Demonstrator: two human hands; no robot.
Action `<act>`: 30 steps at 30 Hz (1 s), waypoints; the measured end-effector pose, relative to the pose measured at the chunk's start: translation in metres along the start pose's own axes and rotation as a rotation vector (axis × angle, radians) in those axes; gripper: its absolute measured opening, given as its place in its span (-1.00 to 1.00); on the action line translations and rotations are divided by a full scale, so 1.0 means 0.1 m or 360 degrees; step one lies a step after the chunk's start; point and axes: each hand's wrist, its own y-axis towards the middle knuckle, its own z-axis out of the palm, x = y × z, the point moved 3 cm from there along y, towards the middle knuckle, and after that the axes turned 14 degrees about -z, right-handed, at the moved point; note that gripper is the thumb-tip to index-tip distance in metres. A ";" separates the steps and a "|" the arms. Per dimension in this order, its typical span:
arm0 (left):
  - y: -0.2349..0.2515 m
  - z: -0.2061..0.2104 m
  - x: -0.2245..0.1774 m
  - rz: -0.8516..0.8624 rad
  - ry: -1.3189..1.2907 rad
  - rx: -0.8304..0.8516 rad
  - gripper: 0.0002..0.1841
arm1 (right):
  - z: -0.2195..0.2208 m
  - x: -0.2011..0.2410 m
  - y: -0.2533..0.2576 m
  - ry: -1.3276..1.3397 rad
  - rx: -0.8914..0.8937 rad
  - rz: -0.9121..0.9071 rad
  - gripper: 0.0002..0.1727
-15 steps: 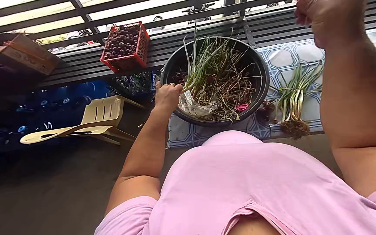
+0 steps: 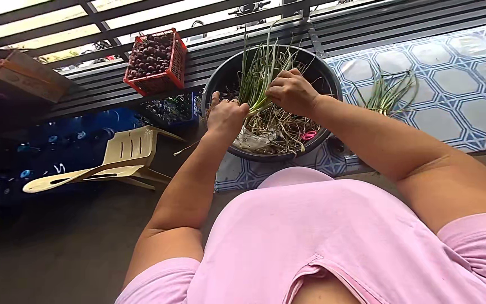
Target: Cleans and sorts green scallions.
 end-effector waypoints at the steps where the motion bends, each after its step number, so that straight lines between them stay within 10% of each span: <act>1: 0.00 0.00 0.01 -0.0011 -0.0006 0.0001 -0.76 | 0.01 0.01 0.00 0.0009 -0.0035 0.0012 -0.78; 8: -0.03 0.01 -0.25 -0.0108 -0.0123 0.0159 -0.77 | -0.01 -0.01 0.07 0.0076 -0.0018 0.0542 -0.78; 16: -0.06 -0.05 -0.33 -0.0181 0.0011 0.0356 -0.75 | -0.55 -0.74 -0.21 0.0333 -0.0194 0.1790 -0.69; 30: 0.04 0.36 0.29 -0.0536 -0.2869 0.0228 -0.76 | -0.48 -0.49 -0.46 0.0609 0.0004 0.1412 -0.68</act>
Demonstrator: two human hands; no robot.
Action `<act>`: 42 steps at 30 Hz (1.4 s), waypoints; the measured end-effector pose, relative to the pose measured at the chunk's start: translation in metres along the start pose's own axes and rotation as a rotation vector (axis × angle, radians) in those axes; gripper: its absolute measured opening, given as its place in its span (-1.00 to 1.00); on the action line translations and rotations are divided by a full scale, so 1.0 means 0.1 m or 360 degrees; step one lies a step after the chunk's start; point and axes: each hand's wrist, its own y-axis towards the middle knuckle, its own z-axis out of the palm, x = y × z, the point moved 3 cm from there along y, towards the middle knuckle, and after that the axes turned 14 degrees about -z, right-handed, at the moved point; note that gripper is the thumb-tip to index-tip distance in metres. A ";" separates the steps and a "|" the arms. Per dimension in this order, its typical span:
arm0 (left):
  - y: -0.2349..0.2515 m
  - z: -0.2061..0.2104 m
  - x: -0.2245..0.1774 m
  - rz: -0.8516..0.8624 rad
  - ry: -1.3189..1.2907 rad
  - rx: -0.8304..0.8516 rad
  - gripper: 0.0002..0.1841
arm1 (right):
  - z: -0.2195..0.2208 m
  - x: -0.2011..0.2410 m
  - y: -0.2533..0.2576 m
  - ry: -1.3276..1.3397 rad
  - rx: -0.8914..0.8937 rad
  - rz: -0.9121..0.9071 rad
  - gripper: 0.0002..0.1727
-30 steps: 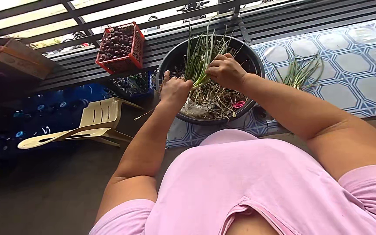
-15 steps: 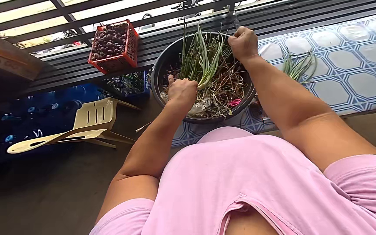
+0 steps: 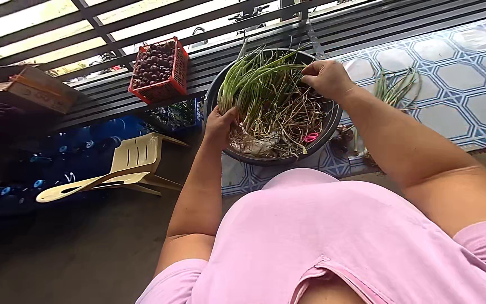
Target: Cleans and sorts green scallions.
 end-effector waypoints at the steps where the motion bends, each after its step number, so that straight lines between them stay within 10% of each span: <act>1: 0.00 0.01 0.00 -0.0024 -0.0118 0.0020 -0.84 | 0.07 0.09 -0.02 0.0027 0.0025 -0.0056 -0.68; 13: 0.04 0.22 0.16 -0.0142 -0.1507 0.1477 -0.82 | 0.55 0.75 0.26 -0.0032 -0.0109 -0.0789 -0.70; 30: 0.06 0.47 0.02 -0.0305 -0.1454 0.1671 -0.80 | 0.30 0.72 0.32 0.0283 -0.0041 -0.0390 -0.79; 33: -0.03 0.33 0.04 -0.0277 -0.1238 0.1451 -0.77 | 0.33 0.75 0.26 0.0394 -0.0191 -0.0331 -0.82; 38: -0.01 0.35 -0.10 -0.0051 0.0289 0.0441 -0.76 | 0.30 0.80 -0.08 0.0109 -0.0517 -0.0560 -0.83; 42: 0.05 0.50 -0.10 0.0114 0.0633 0.0363 -0.77 | 0.27 0.82 -0.20 0.0008 -0.0327 -0.0693 -0.75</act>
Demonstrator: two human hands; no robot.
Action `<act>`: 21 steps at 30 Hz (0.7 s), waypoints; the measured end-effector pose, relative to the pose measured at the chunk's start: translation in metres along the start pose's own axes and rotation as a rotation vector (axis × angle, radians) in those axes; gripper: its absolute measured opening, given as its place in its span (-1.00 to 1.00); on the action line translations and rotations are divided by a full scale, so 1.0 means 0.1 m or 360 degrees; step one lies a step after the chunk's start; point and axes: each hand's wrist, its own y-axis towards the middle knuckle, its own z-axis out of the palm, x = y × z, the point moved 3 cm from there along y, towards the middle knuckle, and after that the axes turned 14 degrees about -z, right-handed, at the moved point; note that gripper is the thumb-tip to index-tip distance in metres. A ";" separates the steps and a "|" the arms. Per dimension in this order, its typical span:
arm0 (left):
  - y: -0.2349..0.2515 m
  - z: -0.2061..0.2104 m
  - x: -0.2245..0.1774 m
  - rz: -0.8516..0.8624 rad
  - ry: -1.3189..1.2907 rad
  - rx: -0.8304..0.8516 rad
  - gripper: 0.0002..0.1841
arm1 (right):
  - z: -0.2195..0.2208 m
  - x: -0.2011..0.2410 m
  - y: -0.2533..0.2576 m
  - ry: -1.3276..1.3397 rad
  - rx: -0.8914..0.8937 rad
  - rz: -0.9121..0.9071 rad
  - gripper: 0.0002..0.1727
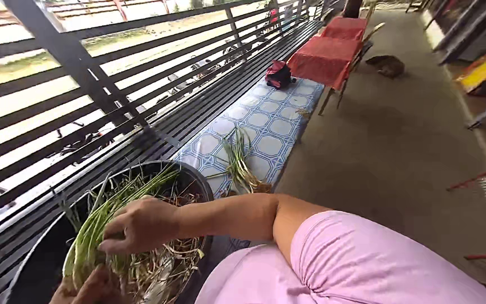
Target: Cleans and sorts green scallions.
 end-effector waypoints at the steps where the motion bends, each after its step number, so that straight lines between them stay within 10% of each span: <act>1: 0.03 0.04 0.02 0.0012 0.0055 0.0017 -0.72 | -0.03 0.03 -0.02 -0.0032 -0.0030 -0.0056 -0.78; 21: 0.14 0.47 -0.01 0.0014 -0.0016 -0.0066 -0.67 | -0.34 -0.22 -0.33 -0.0165 -0.0076 -0.0015 -0.81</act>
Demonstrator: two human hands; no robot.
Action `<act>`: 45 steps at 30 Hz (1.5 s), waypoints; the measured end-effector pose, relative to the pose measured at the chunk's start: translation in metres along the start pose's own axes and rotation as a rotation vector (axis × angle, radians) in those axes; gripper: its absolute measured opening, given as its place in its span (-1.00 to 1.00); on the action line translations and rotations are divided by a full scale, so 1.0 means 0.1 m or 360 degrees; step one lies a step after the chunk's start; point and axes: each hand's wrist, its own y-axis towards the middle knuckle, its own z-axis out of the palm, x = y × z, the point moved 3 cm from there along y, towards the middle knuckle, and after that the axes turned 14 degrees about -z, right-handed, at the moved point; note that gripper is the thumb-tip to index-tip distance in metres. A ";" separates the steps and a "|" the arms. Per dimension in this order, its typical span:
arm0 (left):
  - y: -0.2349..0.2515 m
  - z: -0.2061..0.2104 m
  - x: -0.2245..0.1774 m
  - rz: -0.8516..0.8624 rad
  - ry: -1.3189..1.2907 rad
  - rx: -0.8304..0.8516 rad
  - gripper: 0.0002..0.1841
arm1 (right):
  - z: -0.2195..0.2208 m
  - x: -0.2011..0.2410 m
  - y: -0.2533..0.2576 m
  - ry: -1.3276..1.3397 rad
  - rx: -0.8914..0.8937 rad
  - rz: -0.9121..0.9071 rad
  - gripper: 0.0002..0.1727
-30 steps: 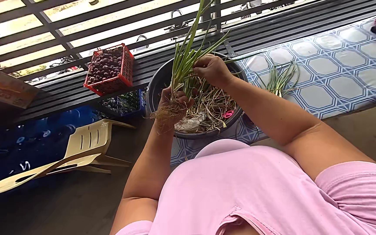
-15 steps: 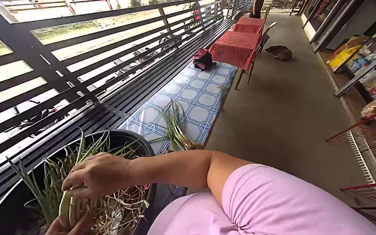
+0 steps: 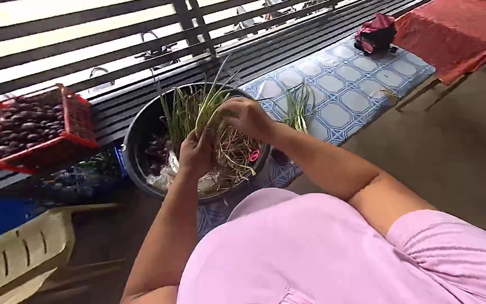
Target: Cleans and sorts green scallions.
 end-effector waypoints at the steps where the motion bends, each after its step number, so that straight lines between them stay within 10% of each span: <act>1: 0.01 -0.03 -0.01 0.0027 -0.0062 0.0010 -0.68 | 0.01 -0.01 0.02 -0.0012 0.0013 -0.0004 -0.81; 10: 0.02 -0.25 0.07 0.0201 -0.0456 0.0314 -0.84 | 0.06 0.22 0.17 -0.0283 -0.0021 -0.0189 -0.80; 18: -0.06 -0.31 0.15 0.0168 0.0014 0.0244 -0.76 | 0.30 0.33 0.29 -0.0563 0.0154 -0.0340 -0.88; 25: -0.18 -0.22 0.16 0.0106 0.0285 0.0089 -0.68 | 0.44 0.31 0.27 -0.0560 0.0739 -0.0085 -0.74; 31: -0.17 -0.26 0.25 0.0150 0.0274 0.0118 -0.74 | 0.58 0.35 0.14 -0.0672 0.0544 -0.0353 -0.78; 45: -0.07 -0.28 0.01 0.0245 0.0759 -0.0012 -0.52 | 0.70 0.24 0.23 -0.0172 0.0302 0.0259 -0.81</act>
